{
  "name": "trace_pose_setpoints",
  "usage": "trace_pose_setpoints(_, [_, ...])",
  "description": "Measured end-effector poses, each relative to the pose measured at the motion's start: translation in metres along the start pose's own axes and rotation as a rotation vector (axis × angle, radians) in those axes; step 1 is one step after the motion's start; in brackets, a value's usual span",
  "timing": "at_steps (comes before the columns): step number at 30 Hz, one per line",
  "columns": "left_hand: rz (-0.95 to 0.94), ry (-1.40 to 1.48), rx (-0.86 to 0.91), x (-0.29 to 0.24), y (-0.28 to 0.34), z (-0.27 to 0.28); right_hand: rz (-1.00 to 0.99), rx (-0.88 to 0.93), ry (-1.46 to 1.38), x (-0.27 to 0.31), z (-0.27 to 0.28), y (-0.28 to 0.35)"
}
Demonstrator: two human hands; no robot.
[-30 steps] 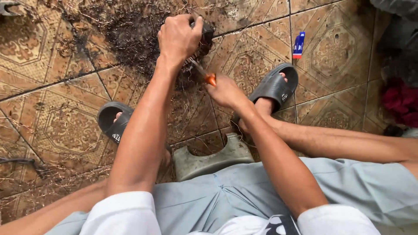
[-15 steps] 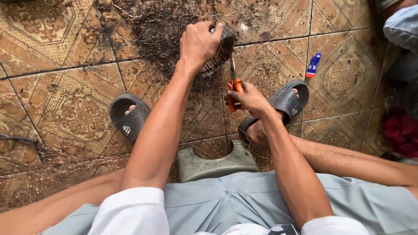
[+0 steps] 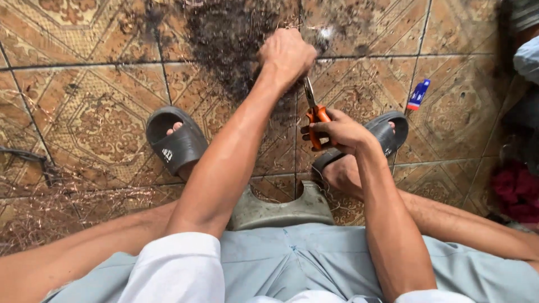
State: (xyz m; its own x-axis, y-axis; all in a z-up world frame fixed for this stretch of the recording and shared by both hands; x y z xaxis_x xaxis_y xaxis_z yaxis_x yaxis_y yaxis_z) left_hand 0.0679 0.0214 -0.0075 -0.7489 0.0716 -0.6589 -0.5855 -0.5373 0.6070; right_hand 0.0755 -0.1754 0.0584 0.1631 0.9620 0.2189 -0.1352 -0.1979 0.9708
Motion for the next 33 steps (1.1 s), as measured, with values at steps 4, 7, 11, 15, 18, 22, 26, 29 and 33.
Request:
trace_pose_setpoints(4, [0.077, 0.015, 0.100, 0.006, 0.008, 0.027, -0.050, 0.153, 0.064, -0.020, -0.003, -0.024])
trace_pose_setpoints(7, [-0.078, 0.238, 0.042, -0.007, 0.045, 0.066, -0.052, 0.273, -0.320, -0.015, -0.016, -0.012])
trace_pose_setpoints(11, [-0.201, 0.055, -0.148, 0.042, 0.058, 0.053, -0.033, 0.243, -0.209, -0.025, -0.020, -0.014])
trace_pose_setpoints(15, [-0.192, 0.186, -0.178, 0.057, 0.052, 0.056, 0.007, 0.280, -0.264, -0.027, -0.028, -0.031])
trace_pose_setpoints(18, [-0.144, 0.283, -0.046, 0.053, 0.051, 0.051, 0.013, 0.272, -0.300, -0.020, -0.029, -0.027])
trace_pose_setpoints(22, [0.113, 0.331, 0.051, 0.013, 0.073, 0.054, 0.001, 0.178, -0.004, -0.033, -0.020, -0.030])
trace_pose_setpoints(26, [0.042, 0.074, -0.086, 0.007, 0.060, 0.037, -0.014, 0.229, -0.100, -0.016, -0.023, -0.018])
trace_pose_setpoints(29, [-0.105, 0.046, -0.173, 0.013, 0.050, 0.033, 0.067, 0.196, -0.026, -0.011, -0.023, -0.030])
trace_pose_setpoints(33, [-0.115, -0.058, -0.266, 0.016, 0.042, 0.024, 0.097, 0.281, -0.338, -0.024, -0.026, -0.051])
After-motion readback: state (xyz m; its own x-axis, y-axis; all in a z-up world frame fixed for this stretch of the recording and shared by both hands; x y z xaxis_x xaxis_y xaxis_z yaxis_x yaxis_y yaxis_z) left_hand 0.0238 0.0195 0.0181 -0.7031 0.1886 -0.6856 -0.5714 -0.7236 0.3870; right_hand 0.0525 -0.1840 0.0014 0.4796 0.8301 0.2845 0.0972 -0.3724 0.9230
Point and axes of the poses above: each hand's wrist, its own y-axis away from the middle knuckle, its own z-axis out of the back of the hand, x = y × z, the point moved 3 cm from there along -y, towards the middle knuckle, and after that the axes turned 15 degrees about y, right-handed, at the moved point
